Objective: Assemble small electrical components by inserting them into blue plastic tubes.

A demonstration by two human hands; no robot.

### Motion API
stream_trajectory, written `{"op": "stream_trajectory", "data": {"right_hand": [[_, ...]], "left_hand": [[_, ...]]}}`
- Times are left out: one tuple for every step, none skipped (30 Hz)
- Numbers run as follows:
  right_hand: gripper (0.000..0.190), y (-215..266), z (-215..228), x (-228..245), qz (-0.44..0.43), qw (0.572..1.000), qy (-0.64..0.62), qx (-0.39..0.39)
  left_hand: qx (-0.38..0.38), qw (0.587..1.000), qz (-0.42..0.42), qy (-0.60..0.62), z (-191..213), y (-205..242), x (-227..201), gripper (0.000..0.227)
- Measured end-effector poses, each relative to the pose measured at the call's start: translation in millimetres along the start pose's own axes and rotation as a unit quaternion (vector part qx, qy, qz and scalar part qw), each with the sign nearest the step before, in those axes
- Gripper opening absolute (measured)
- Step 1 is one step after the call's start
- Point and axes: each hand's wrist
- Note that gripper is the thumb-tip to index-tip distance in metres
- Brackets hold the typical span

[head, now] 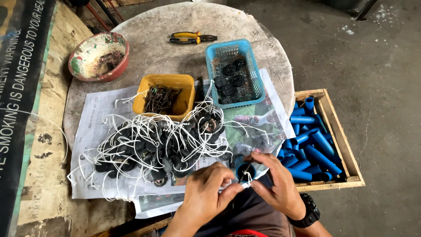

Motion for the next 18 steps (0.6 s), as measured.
{"op": "stream_trajectory", "data": {"right_hand": [[0.05, 2, -1, 0, -0.029, 1.0, -0.008, -0.004], [0.05, 2, -1, -2, -0.03, 1.0, -0.008, -0.005], [0.048, 3, -2, -3, -0.008, 1.0, -0.007, -0.011], [0.045, 4, -4, -4, 0.013, 1.0, -0.006, -0.016], [0.045, 1, -3, -2, 0.013, 1.0, -0.007, -0.014], [0.04, -1, -2, 1, 0.04, 0.999, -0.002, -0.023], [0.035, -3, -1, 3, 0.067, 0.997, 0.006, -0.034], [0.035, -5, 0, 6, 0.067, 0.997, 0.007, -0.034], [0.033, -7, 2, 9, 0.073, 0.997, -0.001, -0.031], [0.031, -9, 4, 12, 0.078, 0.997, -0.008, -0.029], [0.031, -9, 5, 11, 0.078, 0.996, -0.008, -0.029], [0.031, -10, 5, 11, 0.083, 0.996, -0.007, -0.032], [0.031, -9, 5, 10, 0.087, 0.996, -0.007, -0.036], [0.031, -8, 4, 9, 0.087, 0.996, -0.006, -0.036], [0.032, -7, 4, 8, 0.08, 0.996, -0.004, -0.036], [0.034, -6, 3, 7, 0.072, 0.997, -0.002, -0.036], [0.034, -3, 1, 1, 0.072, 0.997, -0.002, -0.036], [0.03, 0, -2, -4, 0.039, 0.997, 0.001, -0.066]], "left_hand": [[0.009, 1.0, 0.015, 0.005, 2, 1, -3, 0.032], [0.011, 1.0, 0.015, 0.005, -1, 2, -1, 0.032], [0.016, 0.999, 0.013, -0.025, -4, 5, -1, 0.027], [0.022, 0.998, 0.011, -0.055, -6, 8, 0, 0.024], [0.021, 0.998, 0.013, -0.056, -7, 8, -1, 0.024], [0.013, 0.999, 0.014, -0.046, -8, 8, -2, 0.023], [0.005, 0.999, 0.013, -0.035, -9, 7, -2, 0.023], [0.004, 0.999, 0.013, -0.035, -10, 9, -1, 0.023], [0.01, 0.999, 0.018, -0.037, -10, 10, 0, 0.022], [0.016, 0.999, 0.022, -0.039, -11, 11, 1, 0.022], [0.016, 0.999, 0.021, -0.039, -12, 10, 1, 0.022], [0.016, 0.999, 0.023, -0.039, -12, 10, 1, 0.022], [0.017, 0.999, 0.024, -0.038, -13, 10, 2, 0.022], [0.017, 0.999, 0.024, -0.037, -13, 11, 3, 0.022], [0.02, 0.999, 0.035, -0.034, -13, 12, 3, 0.023], [0.024, 0.998, 0.047, -0.031, -13, 13, 4, 0.024], [0.024, 0.998, 0.046, -0.031, -12, 13, 7, 0.024], [0.005, 0.999, 0.041, -0.007, -10, 14, 10, 0.03]]}}
Point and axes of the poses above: each hand's wrist, its own y-axis away from the middle knuckle, its own z-axis out of the back of the hand, x = y × z, and after that the axes turned 15 degrees about y, right-handed
